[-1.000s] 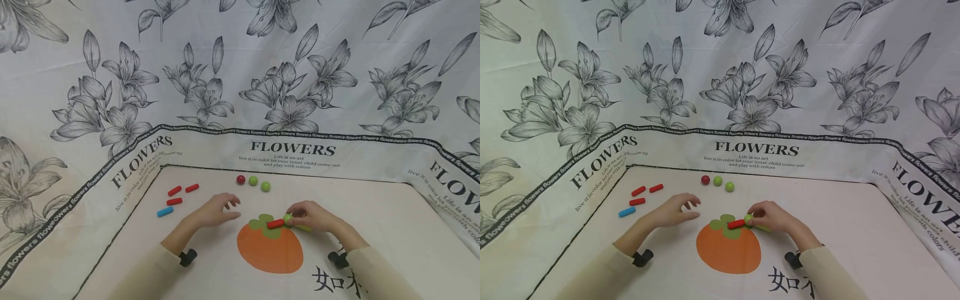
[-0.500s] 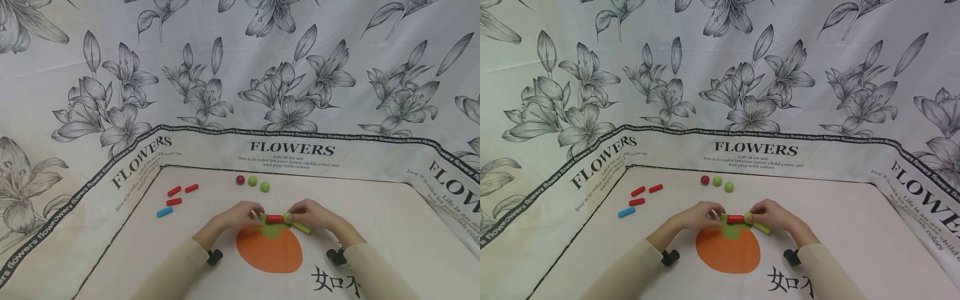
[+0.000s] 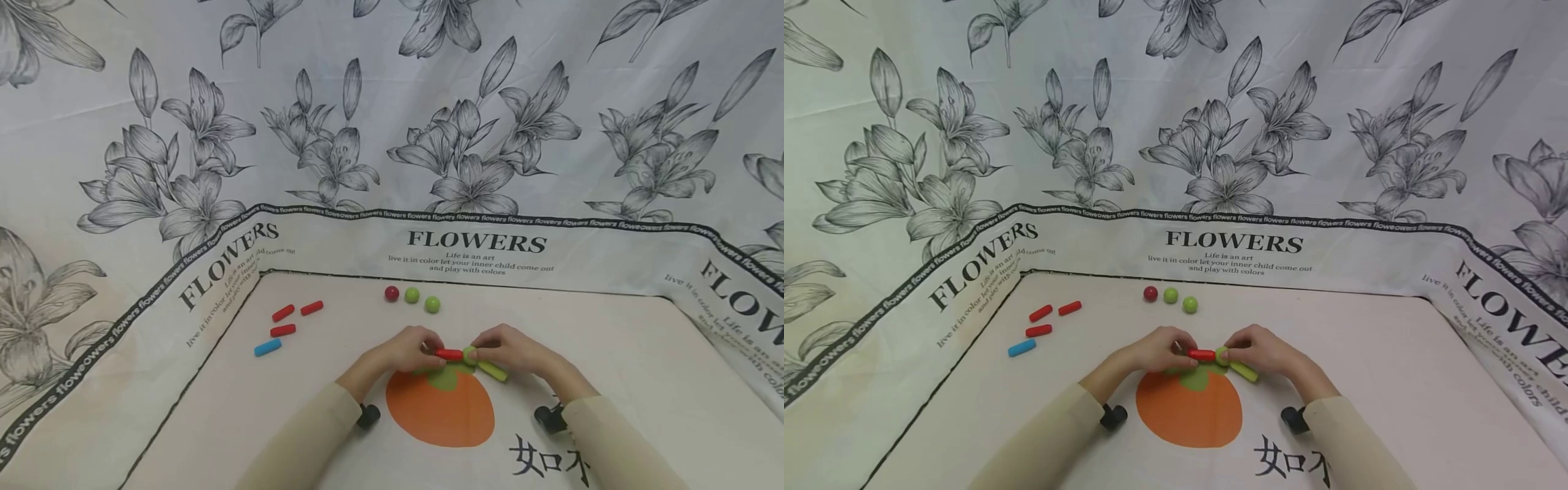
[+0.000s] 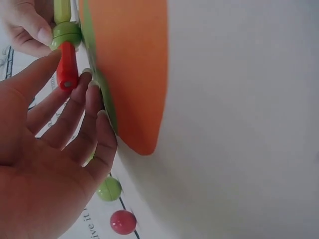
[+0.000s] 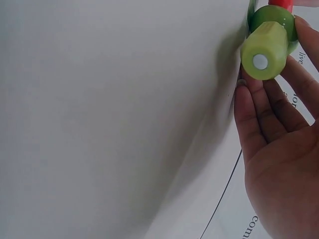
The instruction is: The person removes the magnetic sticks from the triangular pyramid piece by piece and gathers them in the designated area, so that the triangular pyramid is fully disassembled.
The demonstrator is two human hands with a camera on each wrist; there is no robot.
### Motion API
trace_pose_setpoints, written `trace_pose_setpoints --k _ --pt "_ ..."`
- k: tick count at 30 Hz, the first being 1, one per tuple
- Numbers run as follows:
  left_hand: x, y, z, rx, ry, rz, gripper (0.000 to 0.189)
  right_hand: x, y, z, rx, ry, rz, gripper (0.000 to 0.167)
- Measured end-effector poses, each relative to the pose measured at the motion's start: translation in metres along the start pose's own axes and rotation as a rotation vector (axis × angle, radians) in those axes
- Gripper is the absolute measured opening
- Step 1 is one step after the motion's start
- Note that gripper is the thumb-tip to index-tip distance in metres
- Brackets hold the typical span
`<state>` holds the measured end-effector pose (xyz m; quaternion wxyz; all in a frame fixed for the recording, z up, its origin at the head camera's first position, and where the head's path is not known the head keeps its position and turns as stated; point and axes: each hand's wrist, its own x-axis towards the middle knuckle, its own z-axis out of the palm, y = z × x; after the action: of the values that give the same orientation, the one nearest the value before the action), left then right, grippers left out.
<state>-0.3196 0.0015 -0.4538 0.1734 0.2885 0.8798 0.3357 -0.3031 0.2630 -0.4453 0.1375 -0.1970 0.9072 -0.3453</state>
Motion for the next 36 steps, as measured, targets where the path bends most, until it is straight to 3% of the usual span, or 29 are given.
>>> trace_pose_setpoints --k 12,22,36 --pt "0.011 0.003 0.004 0.031 0.040 -0.007 0.016 -0.003 -0.002 0.000 0.027 -0.005 -0.021 0.022" --pt "0.011 0.009 0.004 0.040 0.081 -0.041 0.012 -0.001 0.000 -0.001 0.011 -0.009 -0.022 0.022" --pt "0.009 0.017 0.003 0.004 0.082 -0.099 0.010 -0.002 -0.004 0.000 0.025 -0.001 -0.008 0.023"
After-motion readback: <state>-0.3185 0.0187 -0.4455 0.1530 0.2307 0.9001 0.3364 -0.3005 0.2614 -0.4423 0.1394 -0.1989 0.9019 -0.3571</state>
